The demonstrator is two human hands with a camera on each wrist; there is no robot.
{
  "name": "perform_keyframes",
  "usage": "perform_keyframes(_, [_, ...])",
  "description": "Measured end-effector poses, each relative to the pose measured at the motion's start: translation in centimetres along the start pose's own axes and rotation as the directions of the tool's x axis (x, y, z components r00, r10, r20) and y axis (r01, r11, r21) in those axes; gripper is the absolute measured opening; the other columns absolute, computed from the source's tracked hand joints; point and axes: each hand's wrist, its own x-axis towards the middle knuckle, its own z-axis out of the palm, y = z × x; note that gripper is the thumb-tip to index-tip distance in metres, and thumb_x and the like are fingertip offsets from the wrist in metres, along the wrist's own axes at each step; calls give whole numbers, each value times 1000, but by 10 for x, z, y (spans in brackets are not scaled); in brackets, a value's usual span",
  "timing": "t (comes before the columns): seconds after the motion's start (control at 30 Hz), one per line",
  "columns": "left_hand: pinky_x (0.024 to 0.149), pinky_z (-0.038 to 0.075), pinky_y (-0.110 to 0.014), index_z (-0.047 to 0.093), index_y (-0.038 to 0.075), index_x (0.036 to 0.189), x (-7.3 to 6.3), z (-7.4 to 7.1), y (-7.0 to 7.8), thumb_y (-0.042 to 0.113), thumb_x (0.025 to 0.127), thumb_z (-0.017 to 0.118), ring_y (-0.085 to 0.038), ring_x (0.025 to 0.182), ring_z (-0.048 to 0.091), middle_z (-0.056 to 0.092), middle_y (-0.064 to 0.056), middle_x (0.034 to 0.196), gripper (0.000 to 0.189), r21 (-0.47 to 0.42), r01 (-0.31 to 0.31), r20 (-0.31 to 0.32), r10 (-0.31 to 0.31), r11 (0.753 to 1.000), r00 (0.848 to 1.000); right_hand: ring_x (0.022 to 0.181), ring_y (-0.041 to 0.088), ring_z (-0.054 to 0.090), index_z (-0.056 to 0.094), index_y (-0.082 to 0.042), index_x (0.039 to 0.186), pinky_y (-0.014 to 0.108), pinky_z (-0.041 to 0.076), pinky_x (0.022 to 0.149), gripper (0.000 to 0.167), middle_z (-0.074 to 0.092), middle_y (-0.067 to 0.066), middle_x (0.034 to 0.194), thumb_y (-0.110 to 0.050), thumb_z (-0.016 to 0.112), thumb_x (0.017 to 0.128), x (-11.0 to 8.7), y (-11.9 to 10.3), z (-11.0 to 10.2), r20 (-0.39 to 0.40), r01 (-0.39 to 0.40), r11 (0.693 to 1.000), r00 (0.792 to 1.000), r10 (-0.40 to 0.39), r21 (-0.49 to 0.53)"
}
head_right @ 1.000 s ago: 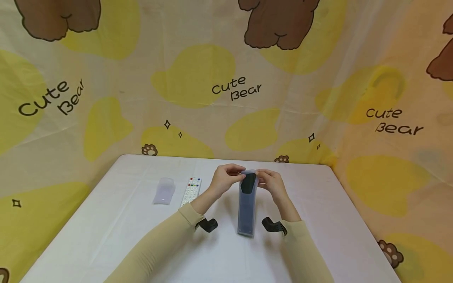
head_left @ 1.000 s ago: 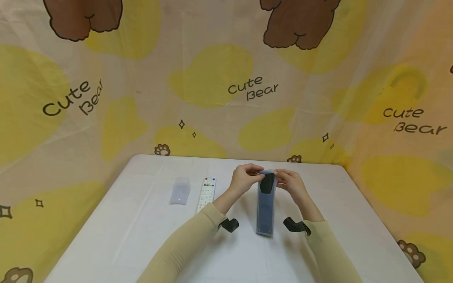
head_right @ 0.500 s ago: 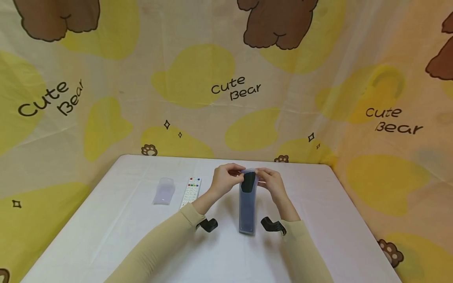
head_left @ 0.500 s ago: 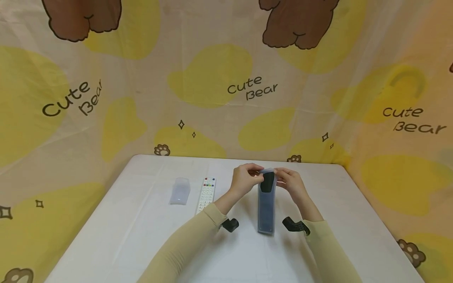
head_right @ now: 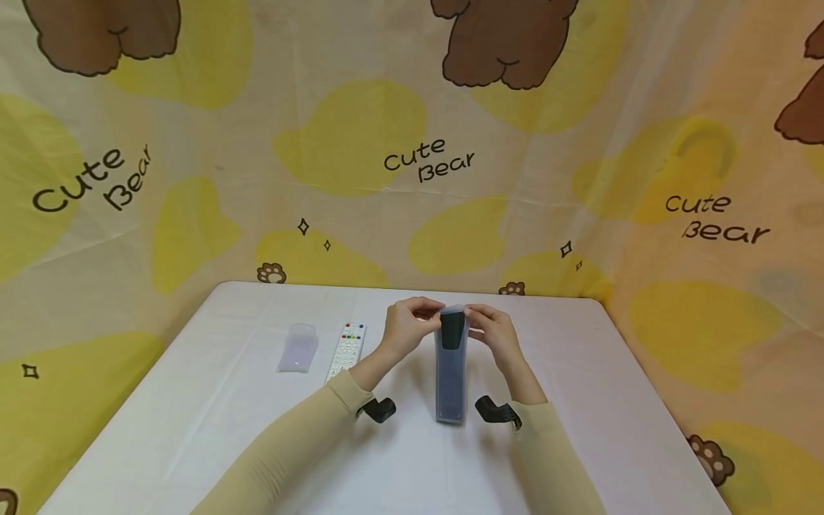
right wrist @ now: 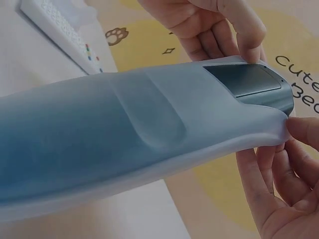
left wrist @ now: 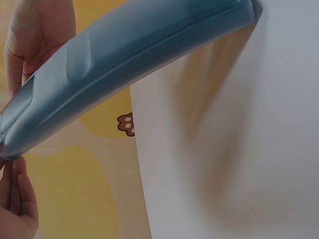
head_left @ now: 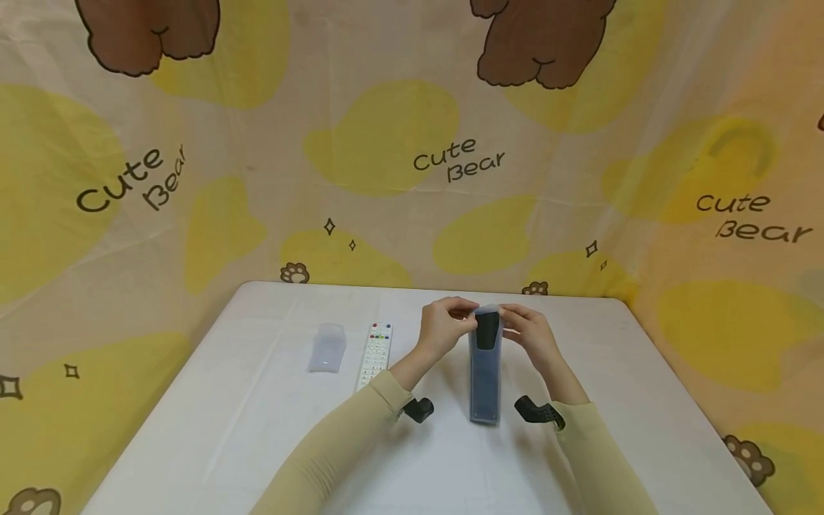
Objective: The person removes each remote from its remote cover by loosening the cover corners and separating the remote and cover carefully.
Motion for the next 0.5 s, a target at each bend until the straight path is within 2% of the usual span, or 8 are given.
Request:
perform_keyframes(0.17, [64,55,-17,76,12,91,2,0,3,6,77,67,-6,70,66,73,-2,84,18,-6,-16,-29,15,1000,999,88,5,65,56,5,121,21,55,80,41,65,-13,95,-26,58,95,-1,-2,-1,2,36,999,999,-36,-7])
perform_keyframes(0.5, [64,55,-18,76,13,91,4,0,4,6,77,67,-6,71,66,73,-2,84,18,-38,7,-54,-9,999,998,90,3,64,52,9,125,20,54,82,44,64,-14,95,-24,56,96,-3,-9,-3,26,66,998,998,-65,-10])
